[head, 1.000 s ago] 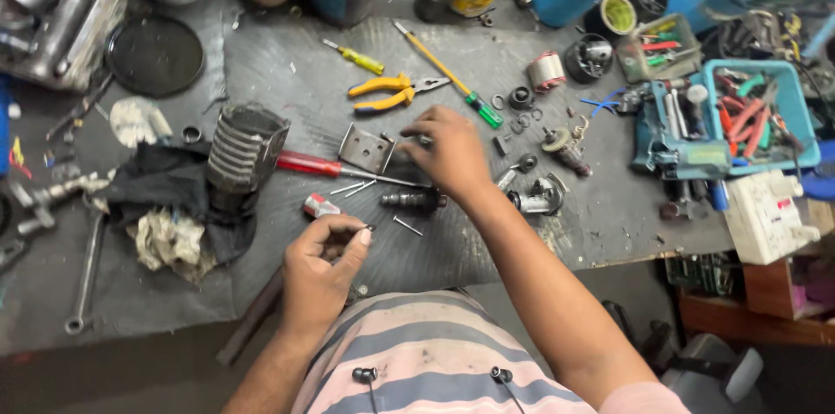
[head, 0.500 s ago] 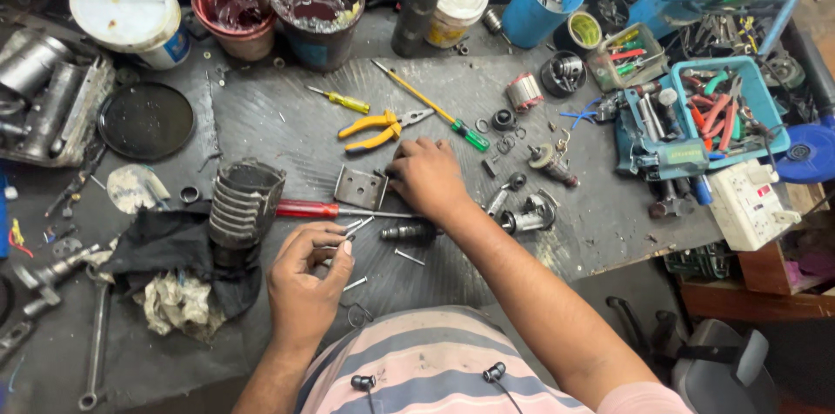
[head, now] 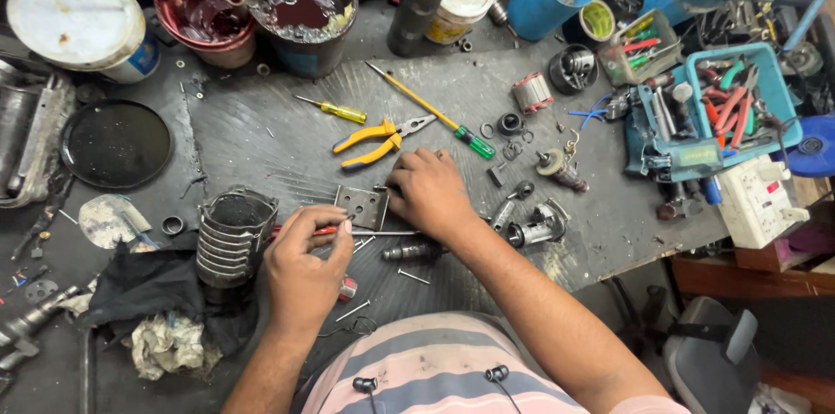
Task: The person uses a screwdriver to unscrew and separate the housing of a power drill, then pulls the drill apart by hand, removing the motor and other internal components and laying the parts out on the workbench. They handle the casing, gears, and small hardware, and at one point wipe their hands with a rag.
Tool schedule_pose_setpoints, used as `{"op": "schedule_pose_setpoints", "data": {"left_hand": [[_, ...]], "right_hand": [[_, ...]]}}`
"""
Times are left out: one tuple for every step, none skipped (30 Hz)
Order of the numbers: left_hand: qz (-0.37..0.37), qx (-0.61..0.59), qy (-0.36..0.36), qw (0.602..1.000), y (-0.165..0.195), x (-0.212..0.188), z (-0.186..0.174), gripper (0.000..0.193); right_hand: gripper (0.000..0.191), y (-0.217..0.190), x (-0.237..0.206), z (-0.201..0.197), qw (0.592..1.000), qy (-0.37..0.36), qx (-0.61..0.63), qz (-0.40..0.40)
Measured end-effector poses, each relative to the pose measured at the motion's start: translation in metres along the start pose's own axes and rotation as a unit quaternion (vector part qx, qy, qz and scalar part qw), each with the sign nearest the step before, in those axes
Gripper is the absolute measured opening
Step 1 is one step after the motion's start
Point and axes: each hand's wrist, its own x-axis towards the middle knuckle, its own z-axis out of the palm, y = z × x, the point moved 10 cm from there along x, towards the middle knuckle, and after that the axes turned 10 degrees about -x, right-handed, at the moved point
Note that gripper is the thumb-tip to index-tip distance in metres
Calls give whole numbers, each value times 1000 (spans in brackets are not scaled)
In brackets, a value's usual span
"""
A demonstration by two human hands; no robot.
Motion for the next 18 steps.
{"op": "schedule_pose_setpoints", "data": {"left_hand": [[-22,3,-1,1000,-4,3,1,13],[-43,7,-1,999,-7,6,2,14],[-25,28,-8,999,-2,8,4,15],[-6,48,-13,999,2,10,6,15],[12,69,-17,997,6,11,9,16],[38,72,-29,996,12,11,13,16],[63,75,-42,994,17,10,18,16],[89,77,-55,992,22,8,23,16],[110,90,-57,988,26,6,27,17],[131,104,-61,984,30,4,31,18],[152,117,-65,979,33,1,35,19],[165,121,-72,976,36,-1,39,19],[179,125,-79,973,39,-3,43,19],[193,128,-86,969,42,-6,46,19],[197,135,-91,967,43,-7,49,19],[202,142,-96,964,44,-8,51,18],[207,149,-100,962,46,-9,52,18],[214,154,-106,959,48,-11,54,18]], "right_hand": [[17,2,-1,-2,1000,0,0,3],[17,5,-3,-6,999,12,34,11],[17,8,-7,-12,997,25,68,18],[17,12,-11,-19,994,39,101,24],[18,16,-17,-25,985,51,161,31],[18,18,-26,-31,973,61,219,38],[19,19,-34,-36,957,71,277,46],[19,20,-43,-37,948,61,307,60],[18,19,-51,-37,938,52,336,74],[17,20,-58,-37,926,44,365,89],[18,19,-62,-37,925,35,367,92],[18,18,-66,-38,924,28,368,97],[19,18,-69,-37,923,20,371,102],[18,17,-71,-39,922,22,374,100],[18,17,-72,-40,921,25,377,97],[18,16,-72,-42,920,28,380,94],[18,17,-73,-41,920,24,379,99],[18,16,-73,-40,920,21,378,102]]}}
